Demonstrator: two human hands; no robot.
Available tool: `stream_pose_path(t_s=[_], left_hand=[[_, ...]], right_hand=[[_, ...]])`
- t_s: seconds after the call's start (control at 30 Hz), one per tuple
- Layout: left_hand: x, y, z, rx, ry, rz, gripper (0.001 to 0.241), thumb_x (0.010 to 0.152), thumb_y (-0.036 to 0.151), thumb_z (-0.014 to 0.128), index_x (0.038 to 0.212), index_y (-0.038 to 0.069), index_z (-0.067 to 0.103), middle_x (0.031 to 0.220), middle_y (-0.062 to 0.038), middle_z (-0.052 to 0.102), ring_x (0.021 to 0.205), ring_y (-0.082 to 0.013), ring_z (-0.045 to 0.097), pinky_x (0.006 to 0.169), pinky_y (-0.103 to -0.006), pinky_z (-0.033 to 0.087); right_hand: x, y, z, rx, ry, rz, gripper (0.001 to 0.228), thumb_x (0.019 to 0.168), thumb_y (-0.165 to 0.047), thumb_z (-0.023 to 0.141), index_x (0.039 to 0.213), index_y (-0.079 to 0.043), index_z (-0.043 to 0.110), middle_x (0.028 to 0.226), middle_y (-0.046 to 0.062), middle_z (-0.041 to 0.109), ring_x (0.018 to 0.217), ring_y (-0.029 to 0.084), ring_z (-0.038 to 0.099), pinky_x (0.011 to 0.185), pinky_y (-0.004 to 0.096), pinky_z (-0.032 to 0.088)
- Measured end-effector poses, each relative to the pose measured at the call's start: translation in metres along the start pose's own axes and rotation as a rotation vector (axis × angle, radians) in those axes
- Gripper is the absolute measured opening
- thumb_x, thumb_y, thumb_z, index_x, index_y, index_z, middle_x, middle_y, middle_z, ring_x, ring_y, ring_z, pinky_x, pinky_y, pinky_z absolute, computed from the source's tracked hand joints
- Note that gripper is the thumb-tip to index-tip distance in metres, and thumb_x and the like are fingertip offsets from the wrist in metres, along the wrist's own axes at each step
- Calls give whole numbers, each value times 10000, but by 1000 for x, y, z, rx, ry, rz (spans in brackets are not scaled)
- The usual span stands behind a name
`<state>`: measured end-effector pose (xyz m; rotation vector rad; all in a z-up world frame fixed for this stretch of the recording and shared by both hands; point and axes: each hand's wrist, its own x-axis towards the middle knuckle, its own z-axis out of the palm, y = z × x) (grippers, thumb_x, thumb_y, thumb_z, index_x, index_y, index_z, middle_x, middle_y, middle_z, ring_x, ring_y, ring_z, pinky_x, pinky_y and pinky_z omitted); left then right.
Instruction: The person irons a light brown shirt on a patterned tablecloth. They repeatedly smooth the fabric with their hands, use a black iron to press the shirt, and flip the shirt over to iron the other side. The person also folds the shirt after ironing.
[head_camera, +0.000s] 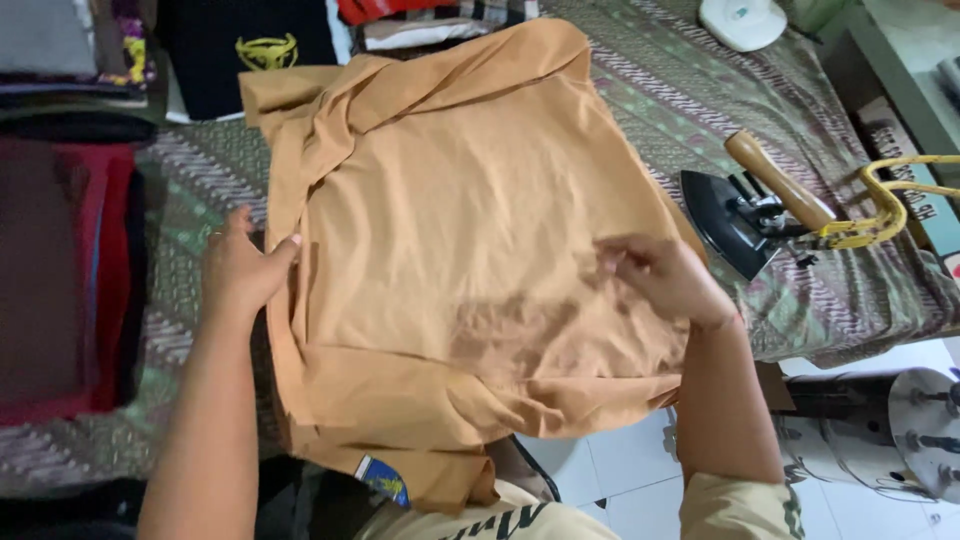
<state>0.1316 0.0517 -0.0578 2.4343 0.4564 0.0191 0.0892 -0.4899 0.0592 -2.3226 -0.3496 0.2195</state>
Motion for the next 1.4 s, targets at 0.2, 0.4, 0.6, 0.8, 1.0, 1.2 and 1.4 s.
stream_pose_path(t_s=[0.2, 0.4, 0.6, 0.8, 1.0, 1.2, 1.4], left_hand=[[50, 0, 20, 134, -38, -144, 887, 757, 433, 742, 1547, 171, 434, 1356, -214, 633, 1233, -453, 614, 1035, -536, 492], [72, -54, -5, -3, 456, 27, 643, 649, 180, 878, 1225, -39, 695, 819, -139, 700, 633, -330, 639, 643, -419, 535], [25, 34, -18, 320, 664, 476, 371, 856, 99, 781, 1183, -2, 637, 1042, -228, 635, 896, -397, 586, 758, -509, 495], [37, 59, 57, 228, -48, 507, 268, 910, 229, 591, 1146, 131, 673, 1130, -162, 701, 1085, -414, 676, 909, -503, 543], [73, 32, 95, 283, 278, 565, 220, 875, 297, 665, 1070, 204, 710, 1004, -56, 645, 985, -303, 682, 813, -417, 561], [73, 45, 80, 334, 258, 483, 432, 832, 279, 702, 1233, 118, 705, 1138, -159, 664, 1103, -398, 652, 864, -495, 556], [88, 52, 96, 453, 454, 464, 833, 792, 293, 683, 1519, -49, 461, 1511, -332, 434, 1400, -500, 431, 1107, -620, 351]], right_hand=[[108, 72, -26, -10, 220, 151, 333, 919, -165, 673, 1239, -213, 753, 895, 38, 773, 722, 155, 732, 645, 305, 566], [180, 49, -29, -61, 386, 399, 394, 852, -161, 695, 1219, -17, 688, 1042, 90, 699, 874, 194, 667, 796, 316, 553], [266, 122, -14, -163, 470, 551, 373, 964, -90, 639, 1331, -156, 618, 1292, -9, 666, 1139, 137, 648, 1012, 295, 492], [329, 200, -16, -430, 444, 315, 569, 893, -199, 602, 1442, -49, 589, 1198, 234, 727, 1173, 417, 659, 1016, 527, 521], [349, 200, -6, -433, 327, 543, 515, 896, -292, 622, 1374, -100, 619, 1298, 203, 677, 1247, 403, 616, 1049, 530, 501], [363, 225, -31, -263, 607, 546, 408, 958, -306, 605, 1244, -34, 711, 1141, 248, 720, 1151, 436, 660, 962, 524, 554], [332, 132, -20, -34, 1038, 658, 128, 936, -169, 555, 1004, -169, 664, 1050, 180, 732, 1113, 384, 686, 976, 455, 562]])
